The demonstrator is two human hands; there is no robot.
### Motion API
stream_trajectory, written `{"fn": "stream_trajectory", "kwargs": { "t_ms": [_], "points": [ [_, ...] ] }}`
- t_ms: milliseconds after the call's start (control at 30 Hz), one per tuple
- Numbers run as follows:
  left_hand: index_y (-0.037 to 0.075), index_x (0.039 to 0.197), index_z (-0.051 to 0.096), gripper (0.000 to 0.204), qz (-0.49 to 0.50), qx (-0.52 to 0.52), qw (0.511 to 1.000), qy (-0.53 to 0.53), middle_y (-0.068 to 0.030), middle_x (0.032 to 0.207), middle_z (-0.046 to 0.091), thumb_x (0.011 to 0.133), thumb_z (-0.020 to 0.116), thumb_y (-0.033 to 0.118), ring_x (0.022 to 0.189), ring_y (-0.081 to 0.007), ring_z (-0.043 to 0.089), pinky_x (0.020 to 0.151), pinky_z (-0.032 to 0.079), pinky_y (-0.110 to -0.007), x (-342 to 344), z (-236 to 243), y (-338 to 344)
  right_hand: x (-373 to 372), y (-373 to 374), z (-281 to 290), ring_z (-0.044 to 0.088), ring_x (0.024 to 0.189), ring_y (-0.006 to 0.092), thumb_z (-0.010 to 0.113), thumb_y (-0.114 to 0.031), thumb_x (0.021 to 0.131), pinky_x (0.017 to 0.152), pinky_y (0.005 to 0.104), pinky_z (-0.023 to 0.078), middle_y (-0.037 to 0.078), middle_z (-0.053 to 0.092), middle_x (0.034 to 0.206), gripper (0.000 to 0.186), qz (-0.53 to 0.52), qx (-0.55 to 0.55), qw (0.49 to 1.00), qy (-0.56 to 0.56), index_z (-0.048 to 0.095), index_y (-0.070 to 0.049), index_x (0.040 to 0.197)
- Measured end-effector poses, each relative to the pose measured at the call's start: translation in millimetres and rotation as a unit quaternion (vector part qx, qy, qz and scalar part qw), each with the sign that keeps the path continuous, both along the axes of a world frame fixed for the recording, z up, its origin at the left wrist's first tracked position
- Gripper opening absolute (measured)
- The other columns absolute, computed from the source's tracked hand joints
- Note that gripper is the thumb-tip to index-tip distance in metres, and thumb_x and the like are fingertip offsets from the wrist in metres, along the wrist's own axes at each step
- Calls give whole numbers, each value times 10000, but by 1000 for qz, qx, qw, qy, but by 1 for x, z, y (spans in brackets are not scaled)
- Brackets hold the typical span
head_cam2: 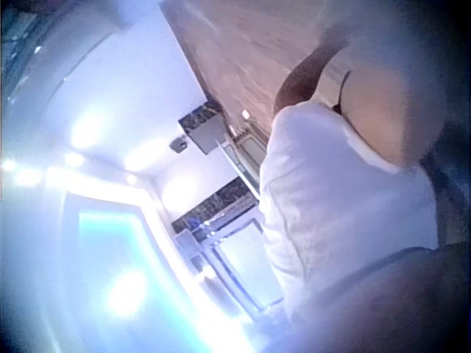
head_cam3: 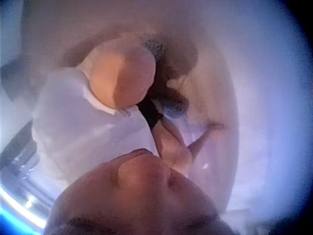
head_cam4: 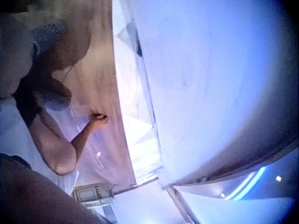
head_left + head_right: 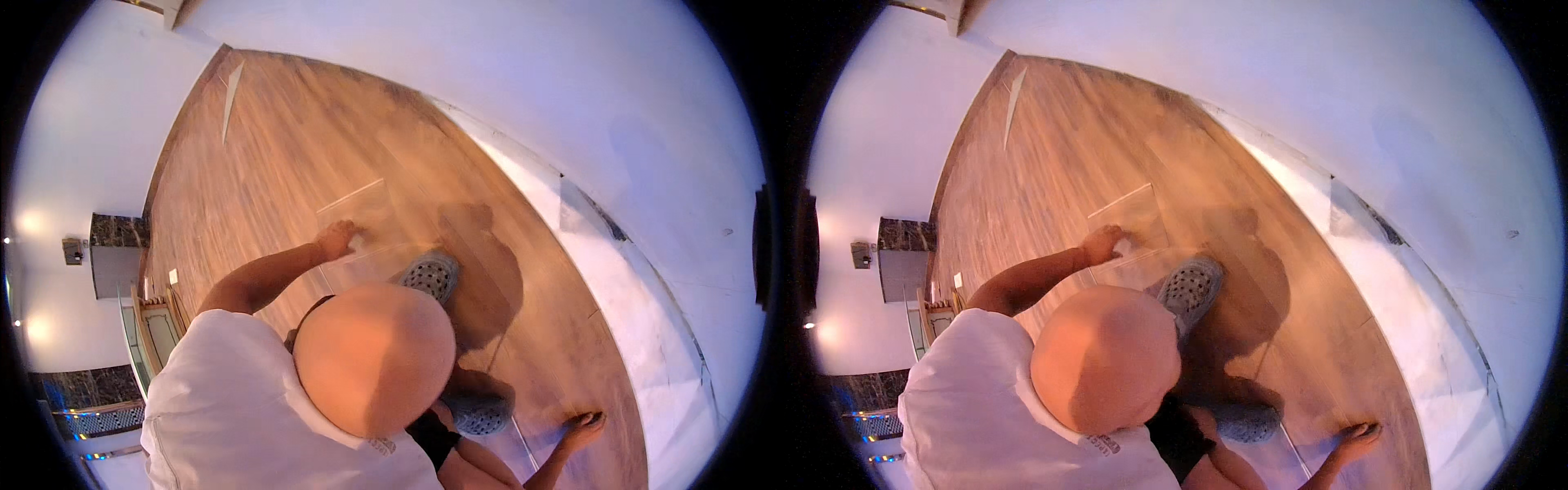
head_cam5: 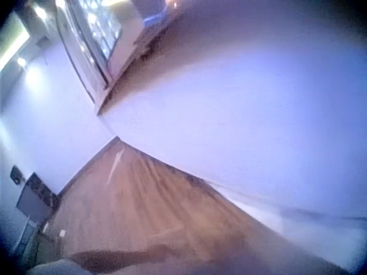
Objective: The person measures and fits flooring planks along a wall, marking them with a pencil and checking the alignment by hand.
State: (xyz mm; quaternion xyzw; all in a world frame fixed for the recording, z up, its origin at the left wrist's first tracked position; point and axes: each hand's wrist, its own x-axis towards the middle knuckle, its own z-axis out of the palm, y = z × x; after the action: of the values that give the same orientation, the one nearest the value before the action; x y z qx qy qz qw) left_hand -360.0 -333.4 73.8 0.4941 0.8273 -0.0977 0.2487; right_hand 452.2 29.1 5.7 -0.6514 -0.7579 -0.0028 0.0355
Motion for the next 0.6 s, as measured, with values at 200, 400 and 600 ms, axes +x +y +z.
{"fn": "stream_trajectory", "kwargs": {
  "t_ms": [200,400,600],
  "points": [
    [91,1336,510,830,199,136,970,42,-195,1321,527,627,901,275,1265,-401,473,1078,416,-488,-48,-40,6,-17,-89,31,539,1196,411,518,-281,1028,1044,479,410,238,591,1282,417,1,-114,992,56,562,28,1305],
    [79,985,688,475,-47,97,985,133,-119,984,691,688,837,419,1028,-322,630,880,481,-473,-173,-95,-19,-78,-168,21,585,1156,330,609,-185,965,1045,425,416,194,638,1231,364,-106,-172,951,234,601,13,1270],
    [98,1128,689,506,148,85,966,-195,-67,1106,696,805,738,485,1054,-256,589,967,400,-438,-60,-112,74,-103,-176,80,553,1211,350,674,-223,907,1041,450,431,161,590,1302,407,-229,-144,955,123,590,-90,1282]
  ]
}}
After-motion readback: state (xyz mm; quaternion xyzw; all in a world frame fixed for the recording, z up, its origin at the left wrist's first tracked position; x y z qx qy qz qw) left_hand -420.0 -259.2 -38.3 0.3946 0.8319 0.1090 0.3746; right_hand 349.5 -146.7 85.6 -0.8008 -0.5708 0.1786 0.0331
